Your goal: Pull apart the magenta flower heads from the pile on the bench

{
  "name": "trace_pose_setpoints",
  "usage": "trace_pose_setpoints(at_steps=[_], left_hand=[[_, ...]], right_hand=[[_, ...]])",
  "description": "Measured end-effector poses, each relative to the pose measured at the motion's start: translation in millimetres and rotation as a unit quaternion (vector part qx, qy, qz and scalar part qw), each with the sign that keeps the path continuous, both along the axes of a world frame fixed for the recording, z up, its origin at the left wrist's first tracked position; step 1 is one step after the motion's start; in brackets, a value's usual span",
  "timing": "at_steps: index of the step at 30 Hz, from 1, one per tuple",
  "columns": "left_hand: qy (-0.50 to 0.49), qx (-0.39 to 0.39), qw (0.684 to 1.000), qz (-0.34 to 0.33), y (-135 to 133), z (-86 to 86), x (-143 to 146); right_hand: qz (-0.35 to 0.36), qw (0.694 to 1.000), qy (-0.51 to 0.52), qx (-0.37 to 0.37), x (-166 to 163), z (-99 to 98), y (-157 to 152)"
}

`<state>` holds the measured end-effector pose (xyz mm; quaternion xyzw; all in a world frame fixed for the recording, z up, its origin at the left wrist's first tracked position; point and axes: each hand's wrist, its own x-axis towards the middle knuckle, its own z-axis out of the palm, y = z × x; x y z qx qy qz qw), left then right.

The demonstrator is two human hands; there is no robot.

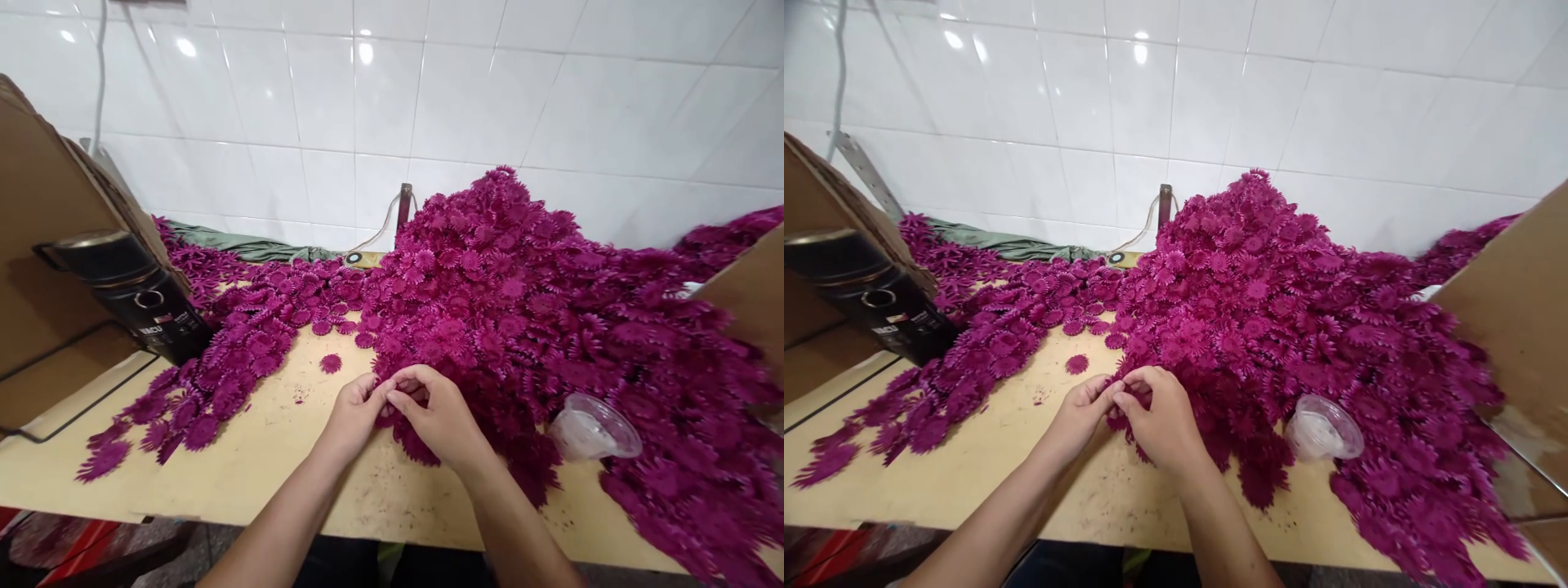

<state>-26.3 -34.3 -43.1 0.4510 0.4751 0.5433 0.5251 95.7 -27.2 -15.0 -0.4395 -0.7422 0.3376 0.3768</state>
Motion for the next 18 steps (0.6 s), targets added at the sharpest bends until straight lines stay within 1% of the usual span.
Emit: trace_pose_setpoints(at_steps=[1,3,6,10,12,14,16,18], left_hand=[[0.002,0.002,1.0,-0.01,-1.0,0.6,-0.3],[0.014,0.017,0.999,-0.031,-3.9,1.7,-0.6],[0.053,0.043,0.997,-0.044,-8.6,2.0,0.6],[0.098,0.062,0.993,-0.036,-9.7,6.6,6.0],[0.107,0.07,0.992,-0.022,-8.2,12.4,8.8],[0.109,0.076,0.991,0.0,-8.3,18.1,9.4],[0.107,0.073,0.991,0.011,-11.9,20.5,6.9],[0.104,0.058,0.993,0.001,-18.2,18.5,1.5]], right_hand=[[0.01,0.999,0.022,-0.033,0.8,-2.1,1.2],[0.003,0.997,0.051,-0.052,3.6,-3.7,3.9],[-0.061,0.995,0.079,-0.025,8.2,-1.7,8.0],[-0.16,0.979,0.13,-0.002,5.8,2.7,18.1],[-0.178,0.974,0.143,0.009,0.0,5.5,26.2],[-0.193,0.97,0.14,0.035,-2.9,10.5,37.3],[-0.261,0.954,0.124,0.074,4.0,18.5,52.7],[-0.37,0.916,0.109,0.11,22.7,28.3,70.8]])
